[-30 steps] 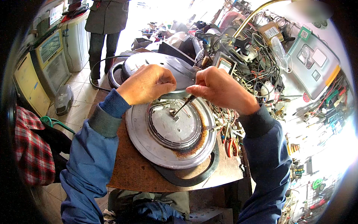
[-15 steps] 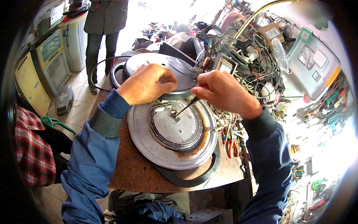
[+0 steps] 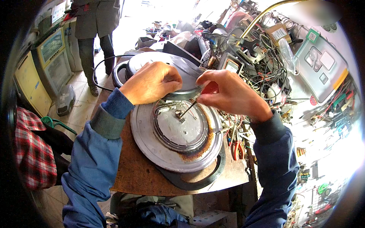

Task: The person uses a multimeter to test electrical continuity on a circular heating element. They then use pliers to strip the insulation from a wire and a screwdriver to adjust a connection point on the element.

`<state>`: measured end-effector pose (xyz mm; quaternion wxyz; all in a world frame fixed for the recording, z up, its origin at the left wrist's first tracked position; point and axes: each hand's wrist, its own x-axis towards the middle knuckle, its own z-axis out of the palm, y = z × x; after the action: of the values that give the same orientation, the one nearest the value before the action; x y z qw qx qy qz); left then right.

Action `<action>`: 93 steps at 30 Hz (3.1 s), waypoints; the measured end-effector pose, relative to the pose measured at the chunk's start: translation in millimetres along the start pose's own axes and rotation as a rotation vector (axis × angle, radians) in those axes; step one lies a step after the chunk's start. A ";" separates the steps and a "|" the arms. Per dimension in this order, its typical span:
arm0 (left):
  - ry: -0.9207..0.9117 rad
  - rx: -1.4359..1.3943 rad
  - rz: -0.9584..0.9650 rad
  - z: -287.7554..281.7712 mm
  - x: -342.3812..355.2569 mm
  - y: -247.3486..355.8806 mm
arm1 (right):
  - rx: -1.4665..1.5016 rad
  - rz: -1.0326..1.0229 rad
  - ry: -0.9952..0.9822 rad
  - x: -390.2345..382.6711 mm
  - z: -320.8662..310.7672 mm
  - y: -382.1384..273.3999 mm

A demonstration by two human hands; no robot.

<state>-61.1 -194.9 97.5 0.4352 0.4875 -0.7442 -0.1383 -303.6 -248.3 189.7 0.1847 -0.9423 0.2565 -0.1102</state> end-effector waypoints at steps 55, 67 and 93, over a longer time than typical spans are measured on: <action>-0.014 -0.002 -0.019 4.7 1.2 -9.2 | 0.131 0.346 0.069 20.4 7.1 9.1; -0.021 0.008 -0.028 5.1 1.2 -8.6 | 0.145 0.337 0.098 17.6 8.4 13.6; -0.055 -0.010 -0.014 17.7 0.6 -7.9 | 0.178 0.061 0.243 21.2 32.6 11.3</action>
<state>-70.3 -203.1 82.5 0.4161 0.4865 -0.7517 -0.1584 -280.8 -259.0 157.9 0.2384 -0.8937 0.2948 -0.2400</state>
